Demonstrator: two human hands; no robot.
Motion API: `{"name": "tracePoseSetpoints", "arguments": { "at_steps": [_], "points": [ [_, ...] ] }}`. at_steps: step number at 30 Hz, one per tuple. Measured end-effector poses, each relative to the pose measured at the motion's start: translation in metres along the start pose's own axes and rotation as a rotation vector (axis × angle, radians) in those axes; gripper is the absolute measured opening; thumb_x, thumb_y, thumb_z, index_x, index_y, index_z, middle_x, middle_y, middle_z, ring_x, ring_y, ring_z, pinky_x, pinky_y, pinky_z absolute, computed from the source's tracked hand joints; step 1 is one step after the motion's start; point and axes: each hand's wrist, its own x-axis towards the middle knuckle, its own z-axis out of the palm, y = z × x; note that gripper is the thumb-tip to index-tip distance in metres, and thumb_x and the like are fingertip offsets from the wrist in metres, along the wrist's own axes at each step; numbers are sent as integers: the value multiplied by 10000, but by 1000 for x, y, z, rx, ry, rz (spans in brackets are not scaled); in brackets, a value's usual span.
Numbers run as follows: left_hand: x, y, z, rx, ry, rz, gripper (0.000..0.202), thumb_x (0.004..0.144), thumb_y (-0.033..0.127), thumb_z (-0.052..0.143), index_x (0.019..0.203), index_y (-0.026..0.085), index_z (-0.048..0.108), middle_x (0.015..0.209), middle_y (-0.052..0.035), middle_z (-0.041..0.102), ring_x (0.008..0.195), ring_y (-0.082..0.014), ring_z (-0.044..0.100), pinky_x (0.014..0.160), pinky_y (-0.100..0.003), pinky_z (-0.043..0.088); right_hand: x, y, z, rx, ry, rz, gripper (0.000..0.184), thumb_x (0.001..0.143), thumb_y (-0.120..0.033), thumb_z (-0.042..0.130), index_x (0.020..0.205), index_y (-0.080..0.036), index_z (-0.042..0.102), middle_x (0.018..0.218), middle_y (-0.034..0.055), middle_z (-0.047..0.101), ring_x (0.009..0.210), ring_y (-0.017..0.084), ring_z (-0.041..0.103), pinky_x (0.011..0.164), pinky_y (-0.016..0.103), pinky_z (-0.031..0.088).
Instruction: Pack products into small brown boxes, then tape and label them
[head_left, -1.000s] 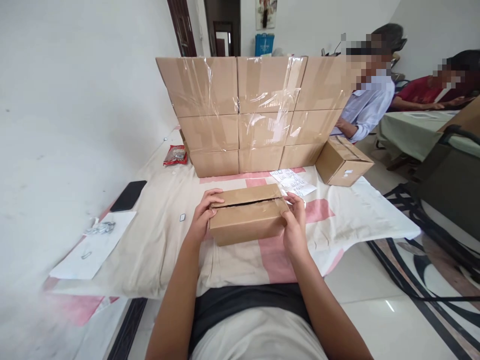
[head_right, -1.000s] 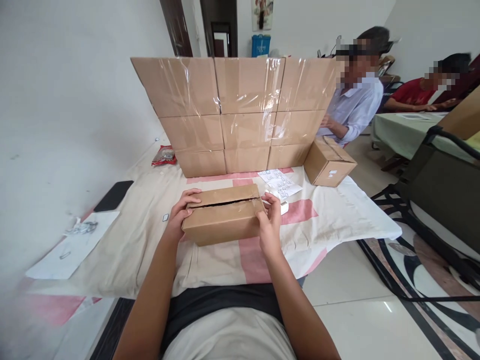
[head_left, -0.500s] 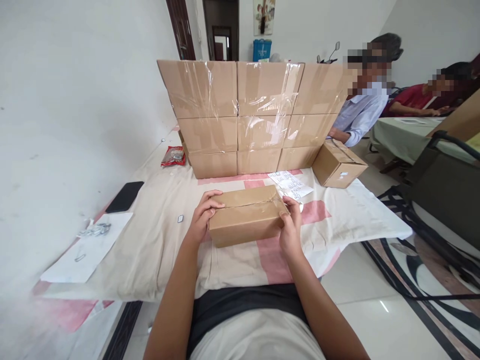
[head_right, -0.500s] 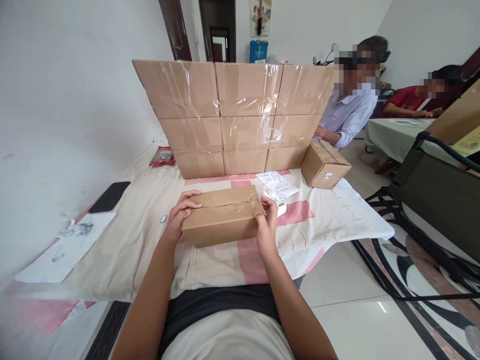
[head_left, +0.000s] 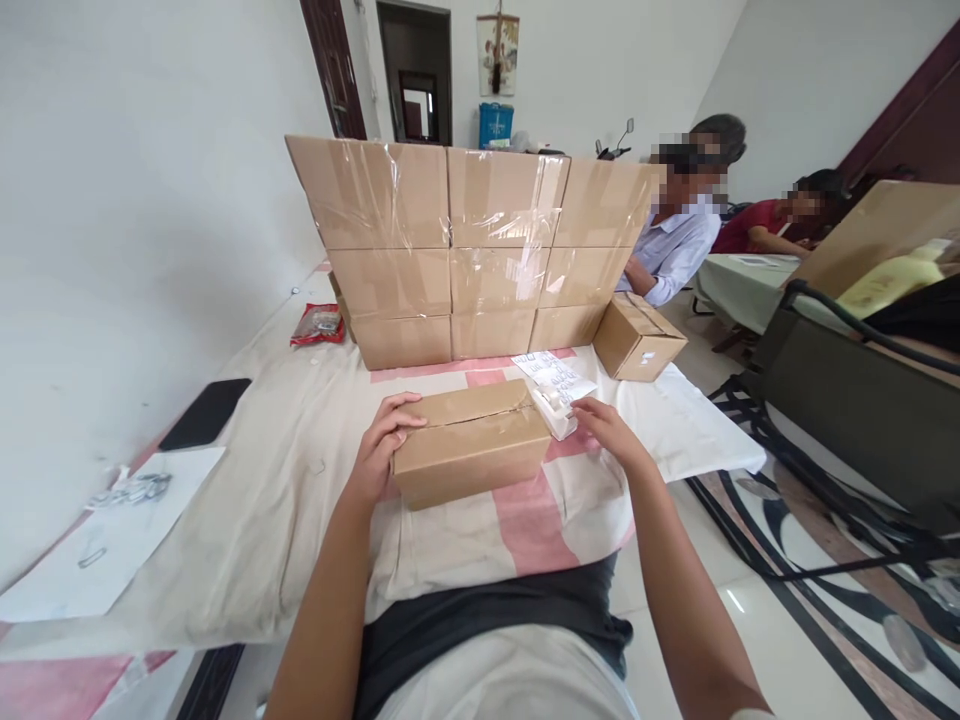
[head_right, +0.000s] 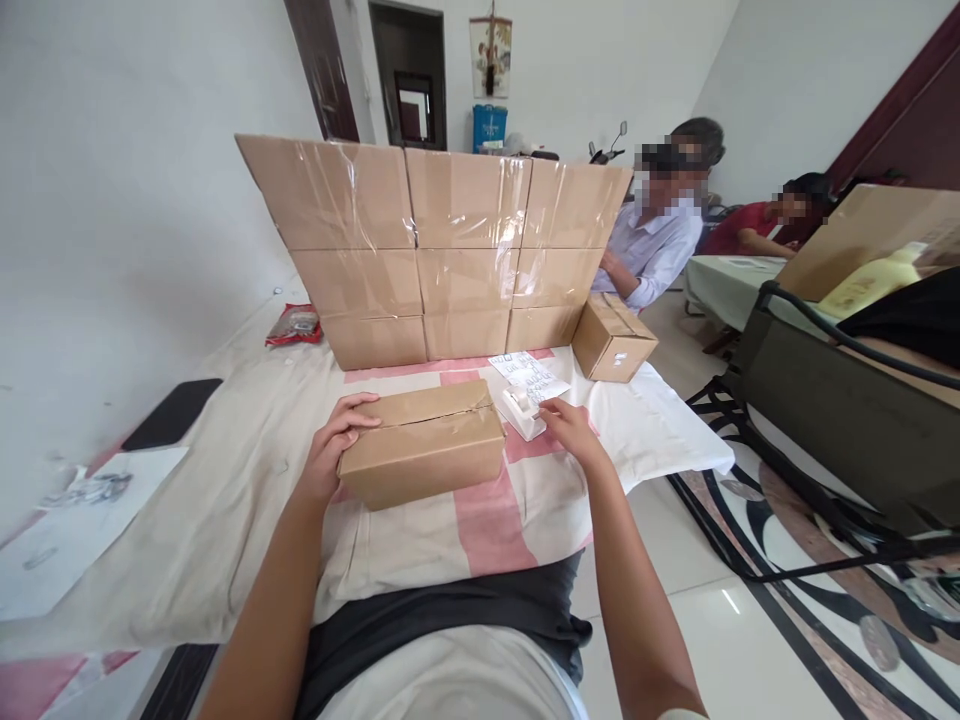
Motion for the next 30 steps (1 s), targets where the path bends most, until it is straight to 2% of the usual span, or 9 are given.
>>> {"name": "tracePoseSetpoints", "arguments": {
  "at_steps": [4,9,14,18,22,24,27,30],
  "points": [
    [0,2,3,-23,27,-3,241,871,262,506,929,221,737,1341,-88,591,1318,-311,491,1126,-522,394,14,-2,-4,92,-12,116,246,811,-356,592,941,-163,670,920,97,734,729,178,651,644,272,506],
    [0,1,4,-22,29,-1,250,865,282,495,926,219,729,1346,-92,586,1321,-321,483,1138,-541,376,25,-11,-3,143,-36,185,199,826,-310,600,938,-160,666,883,107,770,724,169,679,580,227,462],
    [0,-1,3,-55,25,-7,249,848,269,503,926,219,734,1343,-84,578,1333,-314,470,1157,-535,354,31,-19,1,109,-57,196,123,828,-256,639,877,-146,661,769,98,767,694,166,674,567,219,420],
    [0,-1,6,-81,44,-10,251,850,273,498,916,210,732,1338,-93,567,1327,-314,470,1152,-540,358,34,-24,4,77,-38,218,76,820,-201,651,863,-139,642,689,81,743,596,138,594,530,218,380],
    [-1,-2,6,-62,47,3,256,861,259,481,915,212,727,1332,-90,570,1319,-313,484,1148,-544,364,32,-32,4,98,-79,284,110,818,-205,671,891,-151,608,650,50,709,414,81,409,433,215,292],
    [-1,-2,5,-42,32,-3,256,864,259,482,922,212,727,1340,-90,568,1326,-313,483,1148,-543,364,28,-36,3,141,-119,316,161,834,-241,679,944,-163,591,673,40,698,388,77,419,421,213,327],
    [-1,-1,4,-32,26,-20,258,868,271,481,928,209,725,1355,-98,564,1337,-315,473,1145,-539,371,23,-39,1,222,-158,362,241,876,-314,662,1048,-180,560,747,41,682,494,156,625,507,266,505],
    [-1,1,5,-30,29,-25,257,865,282,480,920,208,720,1349,-100,565,1335,-315,472,1148,-537,372,23,-36,2,281,-161,408,305,910,-355,626,1135,-182,513,782,36,646,602,230,719,577,342,586]
  ]
}}
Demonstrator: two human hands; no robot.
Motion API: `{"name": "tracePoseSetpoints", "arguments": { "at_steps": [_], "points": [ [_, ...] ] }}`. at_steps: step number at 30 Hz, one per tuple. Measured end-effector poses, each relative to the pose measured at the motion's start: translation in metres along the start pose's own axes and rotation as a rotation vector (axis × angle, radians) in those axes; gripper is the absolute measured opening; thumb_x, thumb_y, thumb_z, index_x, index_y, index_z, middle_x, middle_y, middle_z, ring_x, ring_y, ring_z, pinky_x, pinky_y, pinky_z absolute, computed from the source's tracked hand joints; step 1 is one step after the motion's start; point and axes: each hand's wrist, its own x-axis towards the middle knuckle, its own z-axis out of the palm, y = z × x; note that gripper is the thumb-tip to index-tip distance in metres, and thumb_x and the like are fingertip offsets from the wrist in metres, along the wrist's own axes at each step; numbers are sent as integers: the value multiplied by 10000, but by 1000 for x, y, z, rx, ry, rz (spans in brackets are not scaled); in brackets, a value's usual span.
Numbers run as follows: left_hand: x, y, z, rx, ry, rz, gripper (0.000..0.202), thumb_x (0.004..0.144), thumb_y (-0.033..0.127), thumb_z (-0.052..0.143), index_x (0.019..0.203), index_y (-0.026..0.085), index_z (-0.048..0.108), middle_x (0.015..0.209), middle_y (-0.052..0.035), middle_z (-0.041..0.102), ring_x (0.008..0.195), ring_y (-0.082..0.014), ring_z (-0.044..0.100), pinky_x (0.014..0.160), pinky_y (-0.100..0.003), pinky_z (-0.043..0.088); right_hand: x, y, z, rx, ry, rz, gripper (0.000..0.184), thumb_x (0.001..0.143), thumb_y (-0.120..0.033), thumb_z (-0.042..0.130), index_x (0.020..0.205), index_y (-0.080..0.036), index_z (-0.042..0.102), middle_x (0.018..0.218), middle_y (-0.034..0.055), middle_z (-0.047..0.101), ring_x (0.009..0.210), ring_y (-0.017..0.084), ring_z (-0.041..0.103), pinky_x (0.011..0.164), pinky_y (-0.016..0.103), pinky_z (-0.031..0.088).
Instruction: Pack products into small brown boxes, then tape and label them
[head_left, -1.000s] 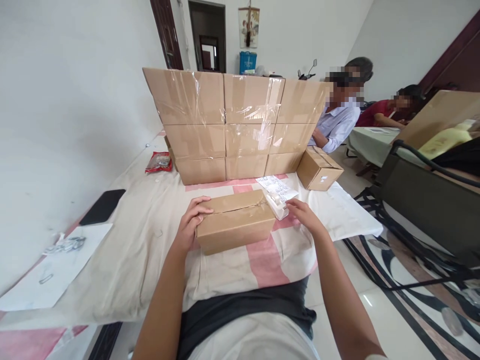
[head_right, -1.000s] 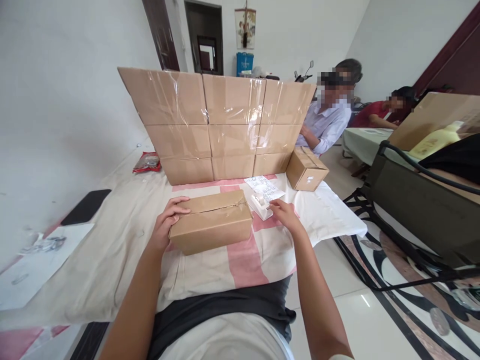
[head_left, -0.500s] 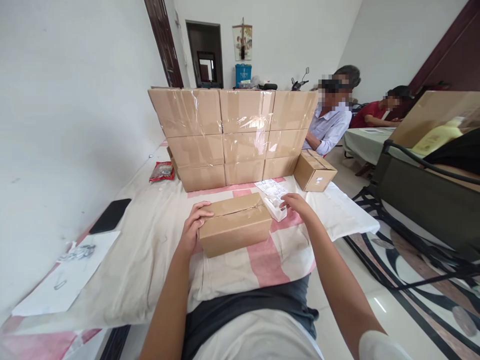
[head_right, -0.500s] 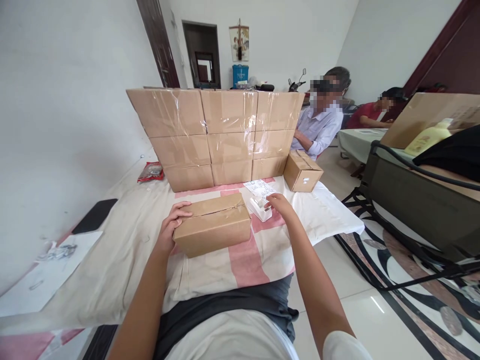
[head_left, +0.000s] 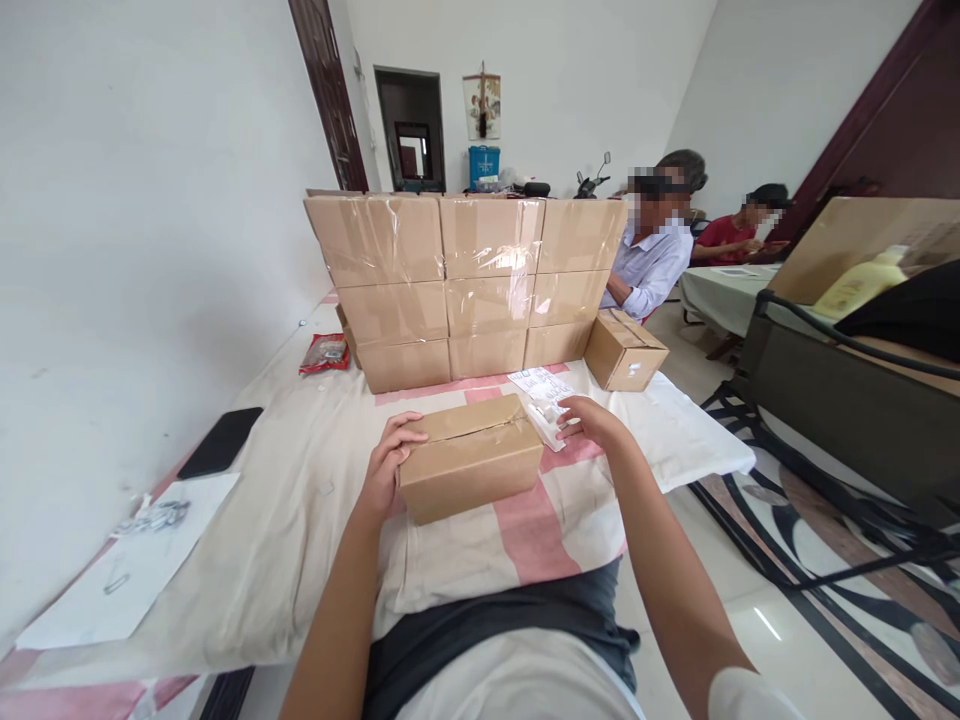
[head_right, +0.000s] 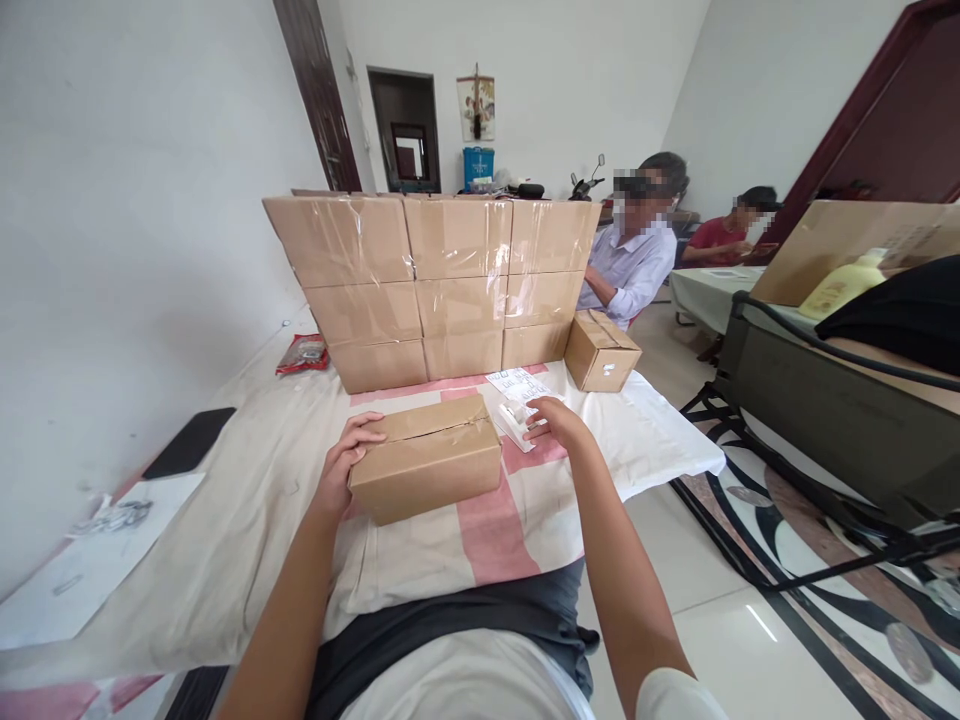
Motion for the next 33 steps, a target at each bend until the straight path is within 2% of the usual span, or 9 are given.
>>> {"name": "tracePoseSetpoints", "arguments": {
  "at_steps": [9,11,13,15,17,20,24,27,33],
  "points": [
    [0,-2,-1,-19,-3,16,252,878,261,497,924,221,742,1344,-83,571,1316,-304,486,1136,-520,381,1,8,3,36,-9,-6,312,912,-330,657,1150,-190,511,774,6,606,592,220,720,560,337,597],
    [0,-3,-2,-3,-4,32,254,890,262,493,927,224,741,1344,-78,572,1312,-302,491,1134,-518,386,0,7,2,10,-14,-23,306,891,-294,689,1139,-188,544,747,-1,614,535,180,682,502,271,543],
    [0,-5,-3,12,-4,41,256,897,269,490,932,226,740,1338,-77,576,1309,-303,494,1133,-520,390,1,4,1,-25,-13,-33,334,874,-252,706,1167,-184,561,707,-8,626,452,126,600,421,205,430],
    [-1,-7,-4,16,-9,37,260,901,285,490,936,226,741,1346,-79,575,1319,-309,486,1137,-524,387,3,1,-1,-59,-14,-28,406,848,-216,731,1215,-184,560,672,-13,639,398,93,518,378,182,326],
    [-2,-9,-4,5,-13,25,259,903,299,497,937,229,744,1356,-79,570,1330,-312,476,1144,-522,380,6,-3,-3,-79,-21,-13,468,816,-192,761,1237,-182,558,659,-13,648,392,92,507,373,183,299],
    [-2,-10,-4,-15,-10,11,250,899,305,514,937,236,751,1359,-73,563,1336,-312,469,1157,-516,363,10,-6,-4,-68,-23,2,465,797,-178,772,1210,-169,559,670,-10,635,440,127,591,383,194,339],
    [-2,-9,-4,-24,-3,3,254,892,306,516,931,233,756,1363,-78,560,1337,-319,465,1162,-517,350,14,-7,-2,-22,-11,-7,425,805,-161,759,1172,-172,546,728,0,616,567,201,714,466,246,513],
    [-2,-8,-3,-25,-3,8,261,894,305,510,931,235,758,1355,-76,563,1321,-315,480,1150,-511,365,15,-4,1,-4,1,-12,407,784,-151,784,1119,-166,553,776,23,631,608,238,743,527,319,599],
    [-1,-4,-2,15,6,29,269,915,335,499,926,234,749,1339,-77,577,1323,-310,483,1145,-512,382,12,2,12,23,82,-33,387,796,-125,790,1091,-177,544,823,27,666,608,209,744,493,268,577]
  ]
}}
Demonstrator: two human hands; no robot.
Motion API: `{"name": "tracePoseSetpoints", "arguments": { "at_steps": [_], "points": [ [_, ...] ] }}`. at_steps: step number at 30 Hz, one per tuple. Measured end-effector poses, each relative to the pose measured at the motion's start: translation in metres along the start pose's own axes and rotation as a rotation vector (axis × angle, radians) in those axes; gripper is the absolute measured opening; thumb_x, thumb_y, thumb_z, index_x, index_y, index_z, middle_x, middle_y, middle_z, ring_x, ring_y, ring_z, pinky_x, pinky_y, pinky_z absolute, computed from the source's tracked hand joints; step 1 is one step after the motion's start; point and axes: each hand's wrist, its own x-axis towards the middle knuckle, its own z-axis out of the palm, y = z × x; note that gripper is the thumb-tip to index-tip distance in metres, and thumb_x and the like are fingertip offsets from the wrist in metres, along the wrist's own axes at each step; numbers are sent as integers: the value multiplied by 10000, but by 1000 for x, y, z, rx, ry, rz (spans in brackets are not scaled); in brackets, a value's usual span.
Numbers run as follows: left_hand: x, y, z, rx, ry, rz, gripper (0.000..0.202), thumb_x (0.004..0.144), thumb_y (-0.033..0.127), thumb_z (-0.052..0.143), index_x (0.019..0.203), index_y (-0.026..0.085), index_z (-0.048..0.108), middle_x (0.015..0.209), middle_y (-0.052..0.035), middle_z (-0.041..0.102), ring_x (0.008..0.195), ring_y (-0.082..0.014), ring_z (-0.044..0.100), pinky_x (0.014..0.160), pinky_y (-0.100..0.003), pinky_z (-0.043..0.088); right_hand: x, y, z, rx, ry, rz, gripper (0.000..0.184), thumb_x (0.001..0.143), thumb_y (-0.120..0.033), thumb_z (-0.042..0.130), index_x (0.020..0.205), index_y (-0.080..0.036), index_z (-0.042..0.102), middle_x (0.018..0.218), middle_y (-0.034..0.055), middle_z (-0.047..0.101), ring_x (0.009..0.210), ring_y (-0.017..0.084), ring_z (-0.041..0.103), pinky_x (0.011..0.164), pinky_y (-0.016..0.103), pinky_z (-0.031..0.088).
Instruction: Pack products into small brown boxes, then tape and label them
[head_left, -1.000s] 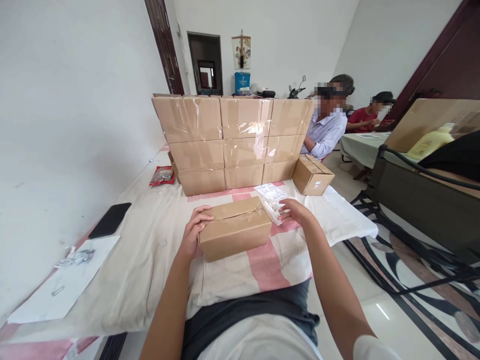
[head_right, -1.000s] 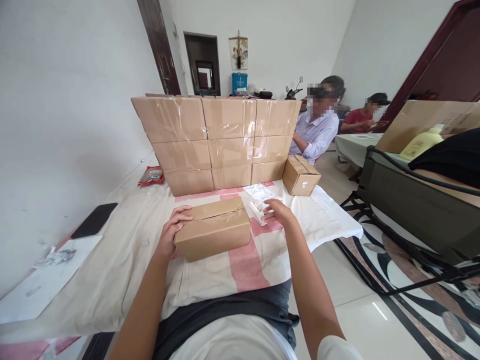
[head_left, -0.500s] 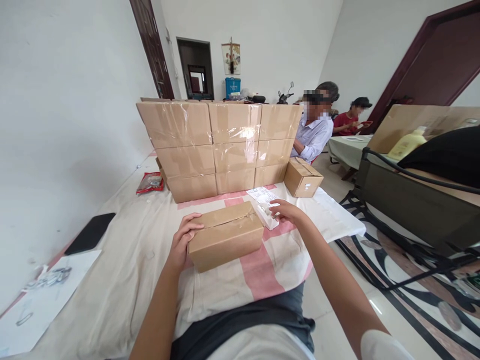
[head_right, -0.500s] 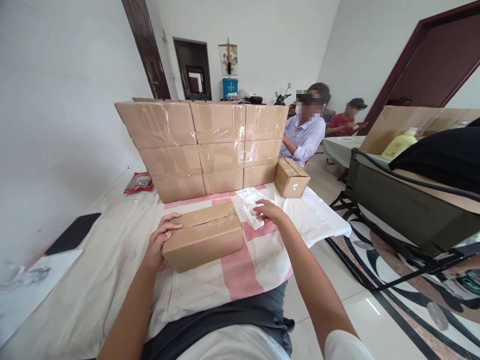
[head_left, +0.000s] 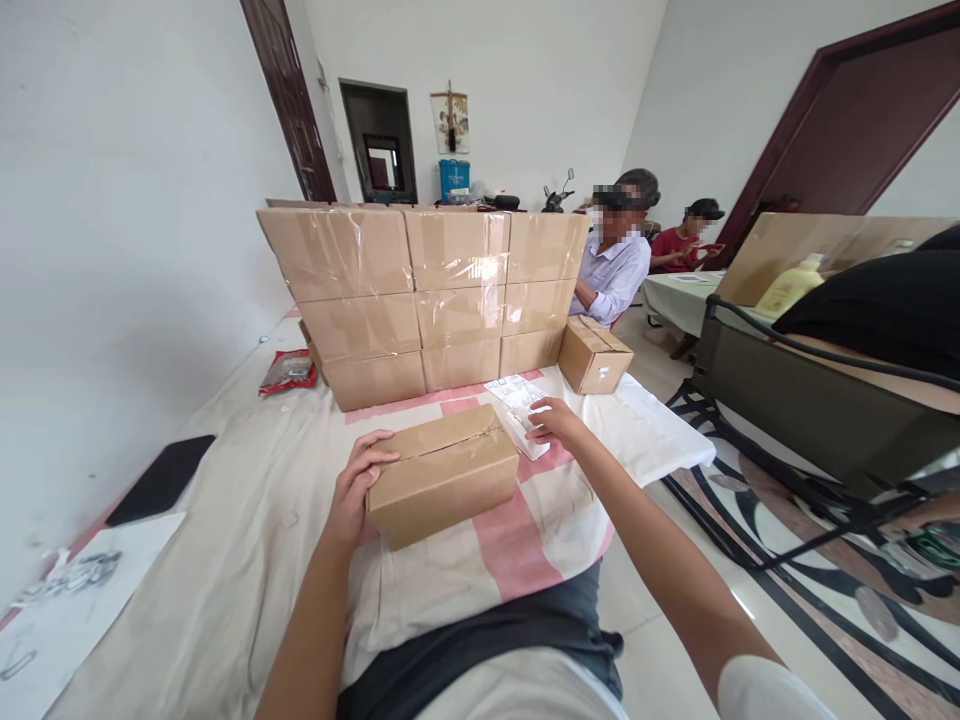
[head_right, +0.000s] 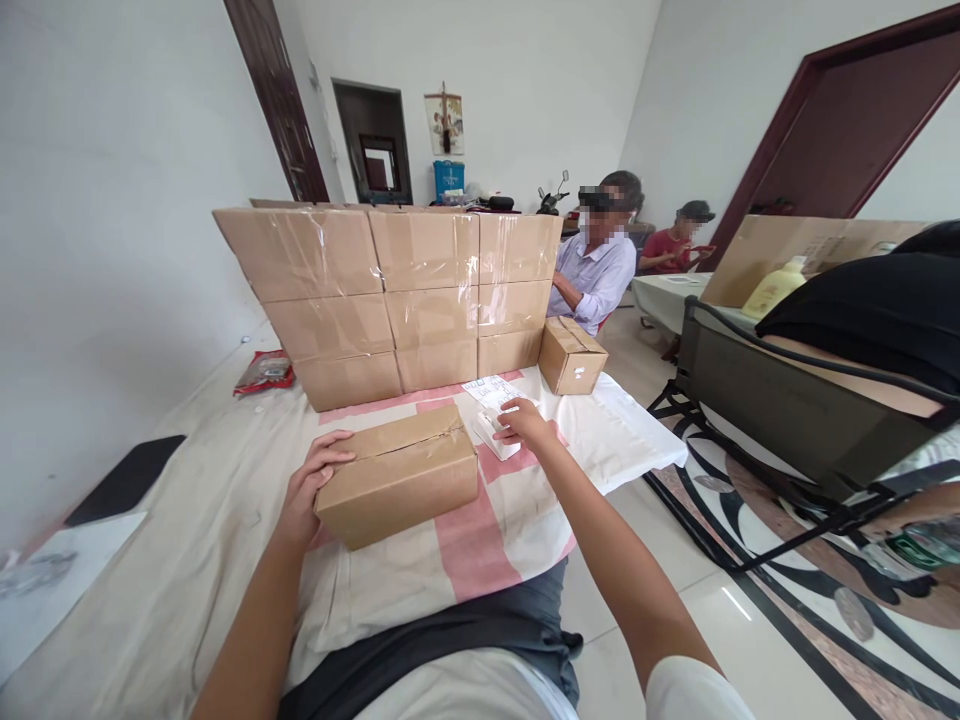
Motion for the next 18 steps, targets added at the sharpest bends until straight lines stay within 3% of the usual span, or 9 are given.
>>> {"name": "tracePoseSetpoints", "arguments": {
  "at_steps": [7,15,18],
  "points": [
    [0,-2,-1,29,-12,15,281,936,357,494,942,233,746,1346,-82,574,1328,-309,482,1151,-508,384,1,9,-1,21,47,14,202,1005,-284,644,1139,-137,613,851,-9,644,609,85,608,531,204,540],
    [0,1,1,-17,8,-2,267,926,338,514,936,237,760,1338,-76,580,1309,-307,492,1155,-507,373,3,17,-1,125,42,-43,107,973,-226,666,961,-147,595,712,-63,576,447,37,420,492,197,500],
    [0,0,1,-10,4,-11,270,928,351,514,932,227,753,1346,-83,577,1318,-314,487,1156,-511,375,1,19,0,162,60,-76,159,927,-202,700,879,-170,552,668,-63,579,381,19,328,462,203,495]
  ]
}}
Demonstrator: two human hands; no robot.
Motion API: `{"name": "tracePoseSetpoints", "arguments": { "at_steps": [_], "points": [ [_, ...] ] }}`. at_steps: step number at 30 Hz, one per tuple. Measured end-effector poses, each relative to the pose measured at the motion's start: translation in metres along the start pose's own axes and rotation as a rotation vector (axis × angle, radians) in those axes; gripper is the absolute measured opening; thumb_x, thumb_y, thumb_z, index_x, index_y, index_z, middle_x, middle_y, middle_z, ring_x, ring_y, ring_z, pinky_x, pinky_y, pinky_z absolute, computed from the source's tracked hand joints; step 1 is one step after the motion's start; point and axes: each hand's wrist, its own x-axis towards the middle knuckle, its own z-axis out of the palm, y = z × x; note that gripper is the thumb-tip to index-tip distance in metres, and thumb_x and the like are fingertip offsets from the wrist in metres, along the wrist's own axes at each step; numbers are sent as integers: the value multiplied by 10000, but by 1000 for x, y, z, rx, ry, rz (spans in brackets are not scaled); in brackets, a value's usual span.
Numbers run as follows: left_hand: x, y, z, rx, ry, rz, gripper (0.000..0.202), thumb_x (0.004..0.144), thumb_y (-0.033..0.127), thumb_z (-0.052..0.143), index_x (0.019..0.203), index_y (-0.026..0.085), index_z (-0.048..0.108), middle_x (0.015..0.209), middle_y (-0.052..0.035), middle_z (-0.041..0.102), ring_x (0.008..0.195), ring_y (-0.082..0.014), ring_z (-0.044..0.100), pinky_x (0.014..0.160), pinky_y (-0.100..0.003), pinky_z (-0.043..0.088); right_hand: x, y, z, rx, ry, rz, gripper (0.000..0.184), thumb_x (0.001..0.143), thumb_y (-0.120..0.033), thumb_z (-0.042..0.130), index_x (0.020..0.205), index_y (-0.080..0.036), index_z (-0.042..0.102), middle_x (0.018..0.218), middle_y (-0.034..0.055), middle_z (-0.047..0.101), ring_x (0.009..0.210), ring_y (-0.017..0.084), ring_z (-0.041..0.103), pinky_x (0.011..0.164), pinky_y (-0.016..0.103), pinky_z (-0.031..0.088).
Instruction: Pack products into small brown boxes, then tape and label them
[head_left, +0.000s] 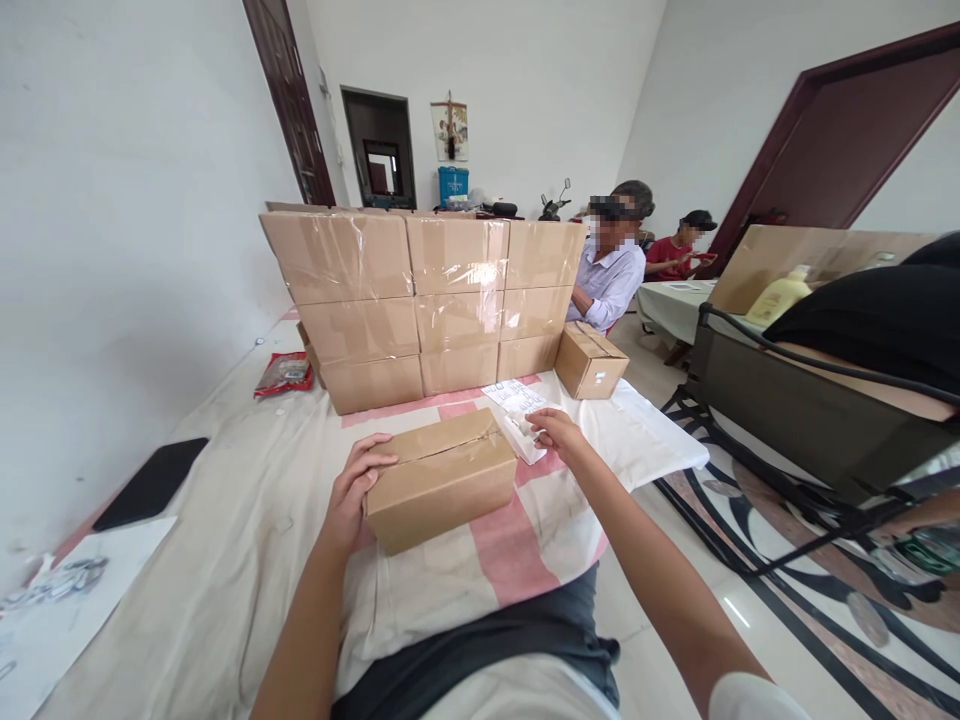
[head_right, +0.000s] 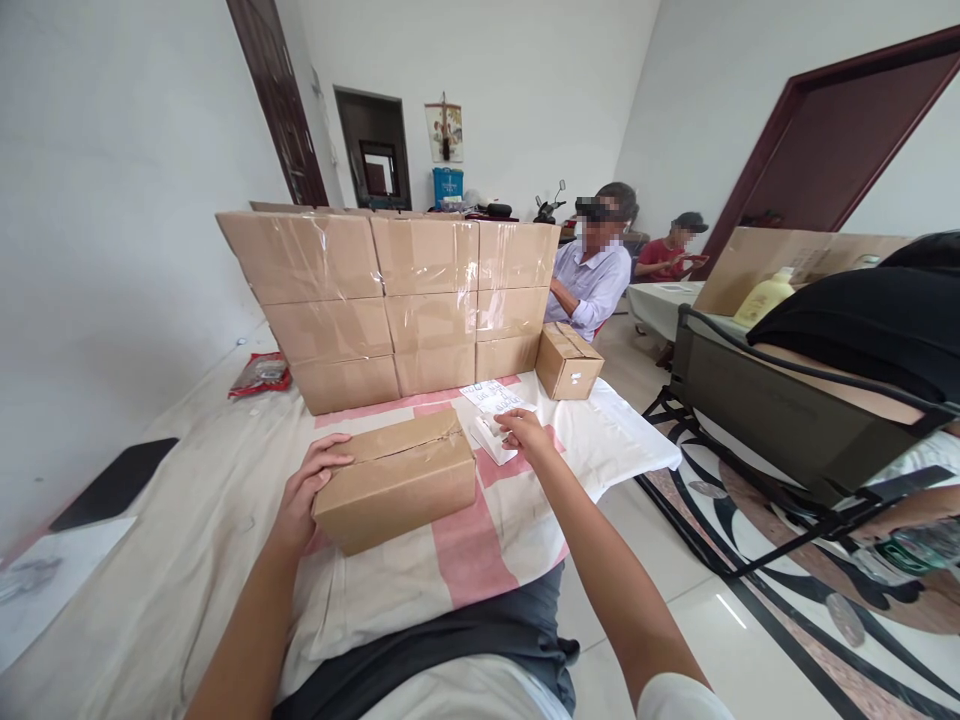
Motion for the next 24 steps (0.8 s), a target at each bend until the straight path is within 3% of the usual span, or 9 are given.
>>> {"name": "tracePoseSetpoints", "arguments": {
  "at_steps": [8,19,24],
  "points": [
    [1,2,0,16,7,-5,288,926,379,516,927,225,758,1332,-83,584,1320,-309,483,1149,-497,380,-5,4,4,55,48,-59,311,810,-248,816,790,-192,511,586,-64,563,339,3,286,407,183,449],
    [1,-1,0,-10,10,3,266,929,354,534,939,233,770,1343,-76,585,1312,-297,497,1137,-470,387,-6,6,3,73,42,-62,266,854,-223,741,758,-198,494,563,-71,550,324,9,281,445,201,498],
    [0,-3,0,-18,4,9,258,927,334,528,944,241,768,1345,-68,582,1318,-293,495,1151,-471,378,-9,-5,-3,7,-18,-32,190,868,-215,715,815,-183,535,664,-35,635,346,8,324,484,221,530]
  ]
}}
